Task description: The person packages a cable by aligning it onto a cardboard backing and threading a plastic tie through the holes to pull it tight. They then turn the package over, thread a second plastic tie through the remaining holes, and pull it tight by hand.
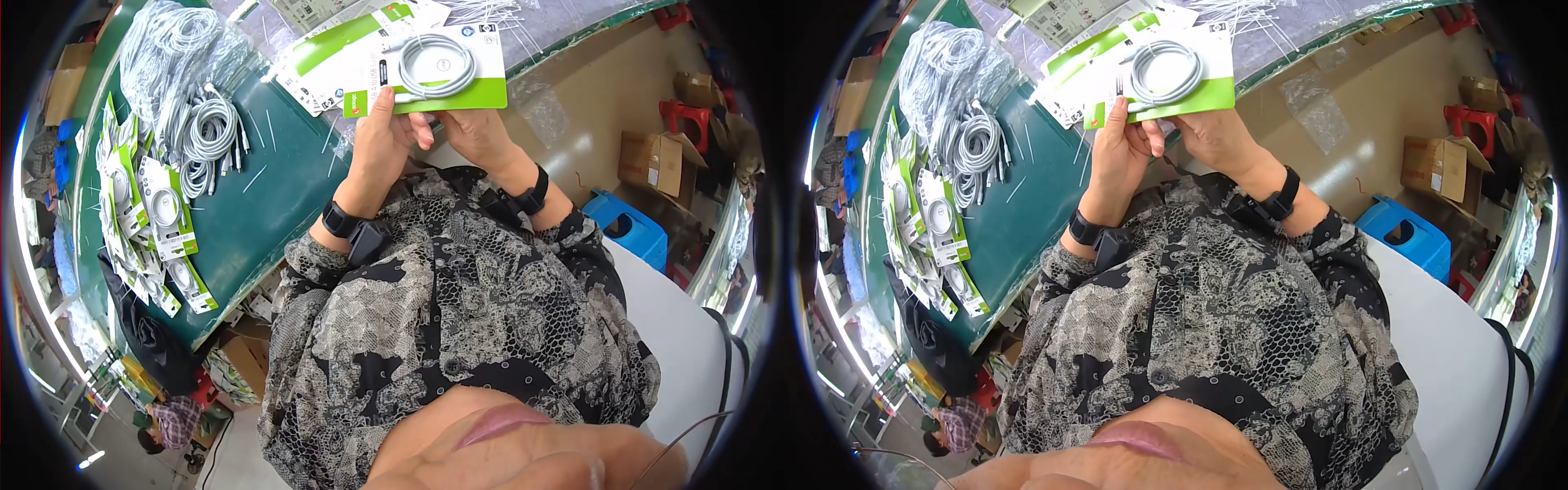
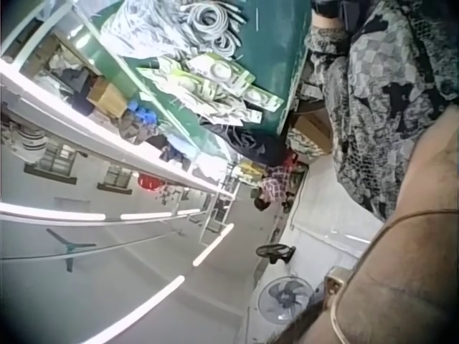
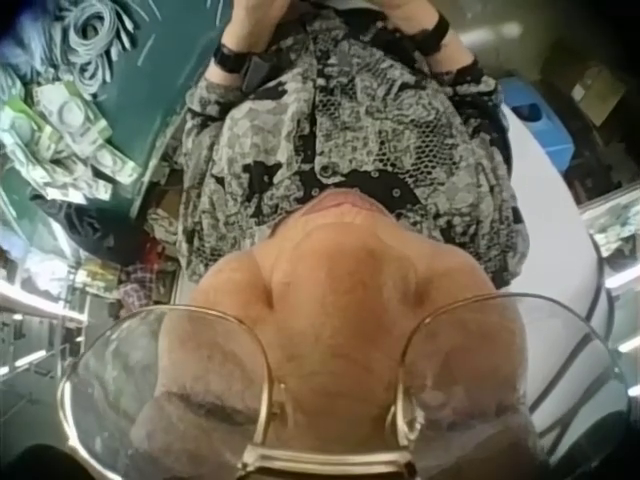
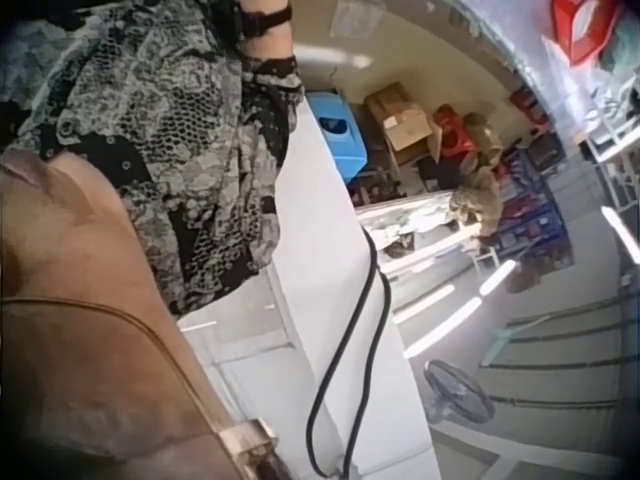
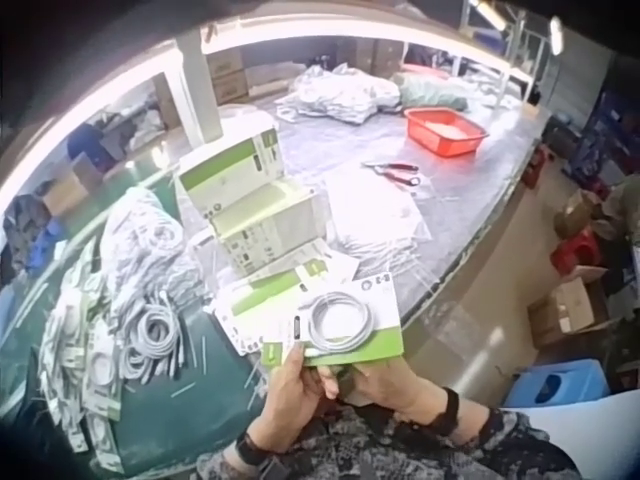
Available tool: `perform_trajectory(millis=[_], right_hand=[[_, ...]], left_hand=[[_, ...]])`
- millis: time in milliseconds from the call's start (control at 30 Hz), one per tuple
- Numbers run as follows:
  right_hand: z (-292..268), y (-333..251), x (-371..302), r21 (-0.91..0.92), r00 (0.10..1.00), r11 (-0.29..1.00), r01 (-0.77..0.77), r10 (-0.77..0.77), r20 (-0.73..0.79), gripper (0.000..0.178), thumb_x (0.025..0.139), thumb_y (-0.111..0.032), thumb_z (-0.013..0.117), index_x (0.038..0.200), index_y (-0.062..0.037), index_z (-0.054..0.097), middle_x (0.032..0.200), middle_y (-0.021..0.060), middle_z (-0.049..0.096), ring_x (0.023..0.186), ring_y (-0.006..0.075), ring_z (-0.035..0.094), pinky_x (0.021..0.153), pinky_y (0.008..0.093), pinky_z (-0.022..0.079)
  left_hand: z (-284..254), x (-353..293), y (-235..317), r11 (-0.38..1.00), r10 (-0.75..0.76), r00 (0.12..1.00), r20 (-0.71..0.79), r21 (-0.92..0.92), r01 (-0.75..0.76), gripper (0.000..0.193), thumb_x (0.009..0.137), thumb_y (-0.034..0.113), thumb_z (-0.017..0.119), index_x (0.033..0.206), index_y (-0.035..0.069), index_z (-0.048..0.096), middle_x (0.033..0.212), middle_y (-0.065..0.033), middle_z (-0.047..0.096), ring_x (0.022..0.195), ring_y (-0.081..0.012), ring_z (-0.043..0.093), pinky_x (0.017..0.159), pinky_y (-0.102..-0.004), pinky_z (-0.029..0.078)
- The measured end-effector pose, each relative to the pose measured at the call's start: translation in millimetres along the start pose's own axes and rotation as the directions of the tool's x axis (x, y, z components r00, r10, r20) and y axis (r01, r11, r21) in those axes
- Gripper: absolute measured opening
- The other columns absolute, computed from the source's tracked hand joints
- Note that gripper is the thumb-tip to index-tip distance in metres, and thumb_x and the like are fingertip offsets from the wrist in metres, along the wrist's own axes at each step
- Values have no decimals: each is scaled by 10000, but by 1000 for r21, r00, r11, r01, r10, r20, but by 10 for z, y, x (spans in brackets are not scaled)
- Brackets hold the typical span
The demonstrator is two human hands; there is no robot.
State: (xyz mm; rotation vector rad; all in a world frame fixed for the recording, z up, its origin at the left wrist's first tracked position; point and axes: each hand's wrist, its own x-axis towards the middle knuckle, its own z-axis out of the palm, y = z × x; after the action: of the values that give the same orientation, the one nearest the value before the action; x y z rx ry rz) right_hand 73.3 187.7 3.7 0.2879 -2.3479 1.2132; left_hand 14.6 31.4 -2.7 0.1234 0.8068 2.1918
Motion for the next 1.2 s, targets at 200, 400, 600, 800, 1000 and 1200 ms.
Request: perform_trajectory(millis=[200, 400, 600, 800, 1000, 1200], right_hand=[[18, 58, -6, -151, 981, 973, 174, -184, -55, 311, 810, 128, 529, 1062, -32, 616, 946, 79, 632, 781, 225, 627, 660, 306, 513], [68, -63, -151, 203, 980, 960, -194, 180, 86, 322, 802, 76, 577, 1102, -36, 607, 1022, 111, 633, 907, 260, 624, 785, 343, 500], [-173, 44, -36, -109, 994, 991, 79, -70, 84, 307, 814, 29, 608, 1117, -13, 596, 1104, 106, 628, 1015, 239, 599, 884, 355, 467], [-129, 314, 7, 145, 989, 989, -11, 32, -147, 356, 779, -2, 662, 1128, -2, 592, 1108, 106, 630, 1006, 223, 608, 872, 332, 484], [-560, 222, 197, 118, 991, 987, -106, 95, 97, 381, 788, -93, 697, 1146, -21, 586, 1137, 98, 619, 1025, 201, 598, 904, 306, 475], [-685, -95, 496, 13, 878, 915, -403, 383, 286, 298, 901, -140, 576, 1170, -12, 572, 1054, 52, 620, 971, 139, 569, 866, 275, 452]], left_hand=[[141, -95, -32, 979, 5, 987, -160, 203, 28, 385, 1015, 329, 352, 1033, -22, 509, 727, -118, 600, 560, -218, 603, 510, -302, 505], [161, -94, 57, 963, 79, 989, -128, 265, -43, 424, 1011, 351, 355, 1002, -34, 532, 726, -121, 598, 563, -229, 601, 525, -318, 501], [151, -99, 128, 964, 40, 997, -65, 267, -21, 408, 1011, 334, 359, 1030, -36, 530, 717, -117, 589, 556, -225, 592, 531, -311, 500], [227, -262, 132, 976, -50, 995, 89, 216, 30, 371, 1004, 308, 387, 1057, -33, 523, 697, -108, 585, 540, -203, 584, 511, -288, 487], [19, -271, 490, 918, -10, 999, 41, 398, -7, 367, 989, 325, 431, 1022, -23, 543, 707, -107, 611, 514, -180, 581, 463, -269, 469], [-63, -91, 688, 738, 74, 992, 99, 664, -121, 296, 964, 275, 504, 1017, -13, 537, 738, -94, 616, 519, -154, 578, 464, -260, 473]])
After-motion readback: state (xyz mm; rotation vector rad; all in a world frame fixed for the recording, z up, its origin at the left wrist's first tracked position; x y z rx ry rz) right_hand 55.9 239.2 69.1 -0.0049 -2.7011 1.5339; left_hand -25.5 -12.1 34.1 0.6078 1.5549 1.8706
